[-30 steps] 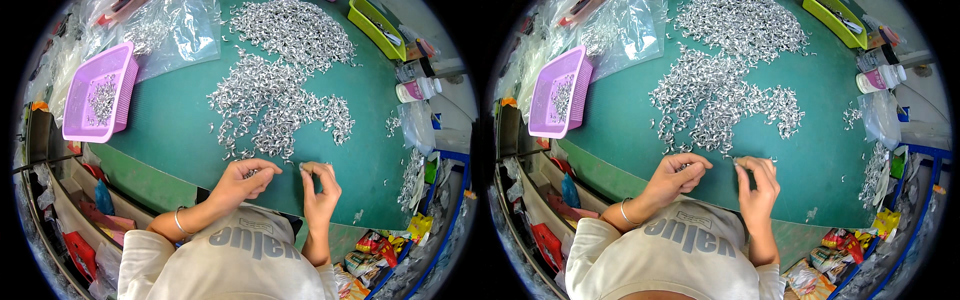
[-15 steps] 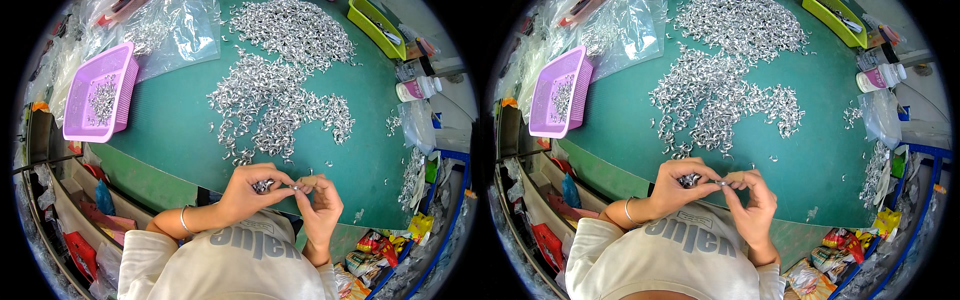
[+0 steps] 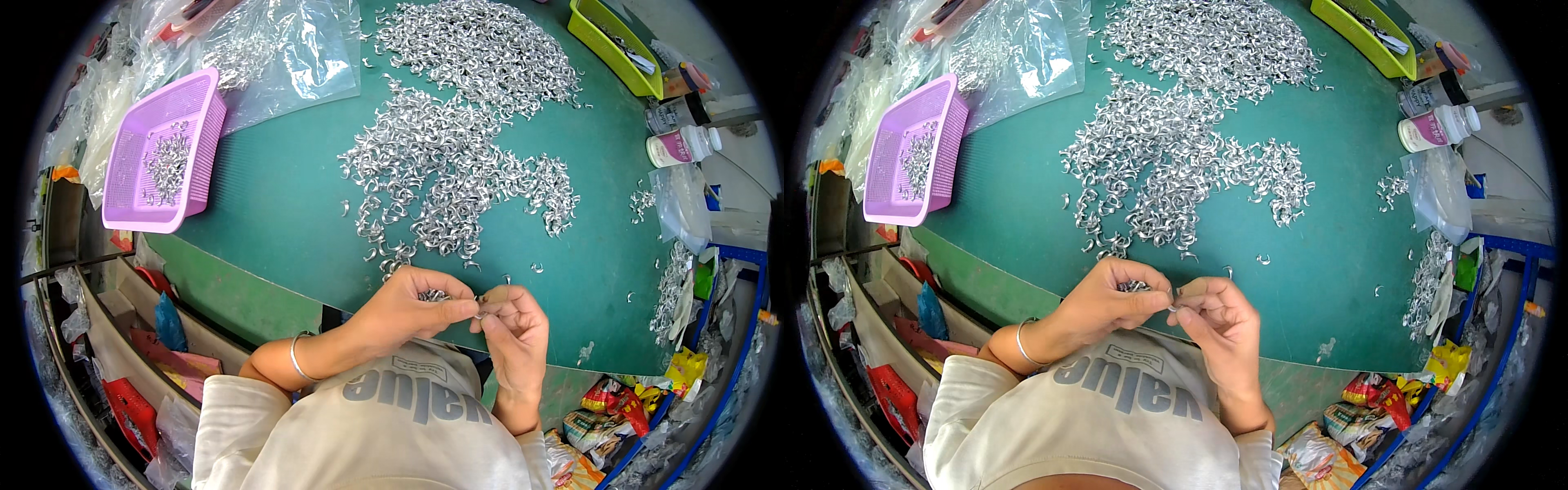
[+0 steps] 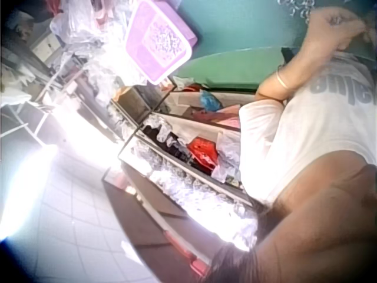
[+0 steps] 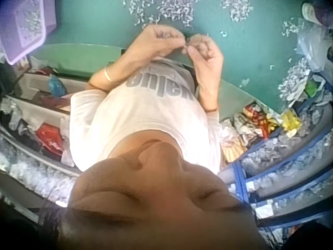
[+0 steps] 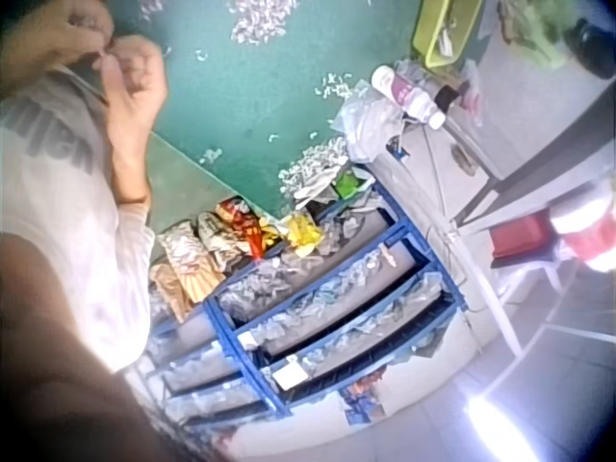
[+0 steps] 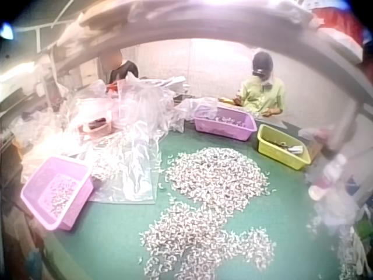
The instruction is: The person sorts small metal components from a large pile on a green workbench, picking them up by hand to check them before placing them into a pink basket.
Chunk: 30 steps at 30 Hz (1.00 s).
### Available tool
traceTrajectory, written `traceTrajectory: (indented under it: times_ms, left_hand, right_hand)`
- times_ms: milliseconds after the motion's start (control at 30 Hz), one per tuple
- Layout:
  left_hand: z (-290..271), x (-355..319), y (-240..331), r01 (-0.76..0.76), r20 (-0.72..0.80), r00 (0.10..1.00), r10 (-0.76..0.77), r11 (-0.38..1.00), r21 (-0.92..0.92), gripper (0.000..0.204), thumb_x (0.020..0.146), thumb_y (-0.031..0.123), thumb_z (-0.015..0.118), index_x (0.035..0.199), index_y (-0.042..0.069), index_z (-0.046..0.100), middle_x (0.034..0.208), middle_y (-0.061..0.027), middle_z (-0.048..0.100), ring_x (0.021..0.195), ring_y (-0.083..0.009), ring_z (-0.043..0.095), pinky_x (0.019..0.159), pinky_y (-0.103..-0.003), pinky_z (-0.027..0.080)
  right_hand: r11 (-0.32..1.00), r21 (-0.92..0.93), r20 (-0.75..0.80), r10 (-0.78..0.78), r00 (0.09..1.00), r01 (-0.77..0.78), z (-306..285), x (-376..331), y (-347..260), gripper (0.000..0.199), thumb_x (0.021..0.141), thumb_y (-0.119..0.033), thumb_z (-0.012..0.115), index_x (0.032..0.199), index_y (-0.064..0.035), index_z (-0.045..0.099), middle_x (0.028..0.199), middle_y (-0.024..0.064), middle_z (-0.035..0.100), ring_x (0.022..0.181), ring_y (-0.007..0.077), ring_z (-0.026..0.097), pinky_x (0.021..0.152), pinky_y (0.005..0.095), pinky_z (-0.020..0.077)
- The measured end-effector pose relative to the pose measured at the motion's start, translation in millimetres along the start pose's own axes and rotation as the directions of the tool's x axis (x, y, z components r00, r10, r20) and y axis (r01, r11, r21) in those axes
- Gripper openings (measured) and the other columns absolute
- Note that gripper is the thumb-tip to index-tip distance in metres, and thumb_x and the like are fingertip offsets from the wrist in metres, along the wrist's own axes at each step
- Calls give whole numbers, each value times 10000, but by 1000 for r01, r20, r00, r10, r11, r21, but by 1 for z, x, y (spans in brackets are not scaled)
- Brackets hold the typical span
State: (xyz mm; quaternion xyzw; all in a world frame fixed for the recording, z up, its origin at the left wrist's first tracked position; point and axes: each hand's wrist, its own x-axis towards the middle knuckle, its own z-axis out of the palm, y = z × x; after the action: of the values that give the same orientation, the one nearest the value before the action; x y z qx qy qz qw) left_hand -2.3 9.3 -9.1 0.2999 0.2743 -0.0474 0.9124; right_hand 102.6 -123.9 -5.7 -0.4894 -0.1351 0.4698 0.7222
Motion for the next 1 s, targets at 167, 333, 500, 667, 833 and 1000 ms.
traceTrajectory:
  times_ms: [167,333,500,667,833,1000]
  left_hand:
    - [-6,7,-9,68,130,991,-39,972,-225,177,849,177,555,882,5,577,652,21,482,496,-12,315,410,-174,209]
    - [-2,4,-2,35,76,997,-6,921,-388,147,858,141,464,818,9,514,673,-24,461,491,-57,347,393,-185,230]
    - [-15,2,-6,-127,206,951,231,898,-422,120,821,69,420,826,-9,511,694,-69,477,497,-97,377,387,-197,258]
    - [-5,3,-4,-200,-92,978,189,971,-130,146,872,96,429,900,-14,521,649,-32,440,474,-57,345,381,-175,222]
    - [-10,4,-10,-186,-59,982,181,977,-108,188,912,163,440,917,1,535,601,22,383,473,-27,280,388,-167,194]
    - [-12,4,-10,-177,-106,980,166,978,-108,207,918,183,431,917,4,535,591,38,364,471,-23,265,387,-168,186]
  right_hand:
    - [997,-55,-51,-60,997,57,-2,0,5,140,799,54,529,938,43,513,844,80,577,755,131,554,683,232,438]
    - [643,-734,-114,-434,894,219,-17,13,8,163,733,48,598,891,27,568,803,92,577,703,148,525,627,258,418]
    - [17,-975,192,-440,878,221,-7,26,11,272,657,-53,675,916,-39,594,880,81,534,800,254,480,717,334,351]
    - [-22,-964,247,-449,859,266,-18,34,32,153,694,-6,621,835,-31,567,852,79,535,787,255,480,690,329,354]
    - [137,-956,166,-477,863,260,-18,31,26,129,707,38,584,824,-7,553,828,99,543,773,264,490,683,352,381]
    - [10,-954,274,-371,887,299,-11,29,23,143,710,73,558,838,10,549,797,120,546,733,285,502,664,357,403]
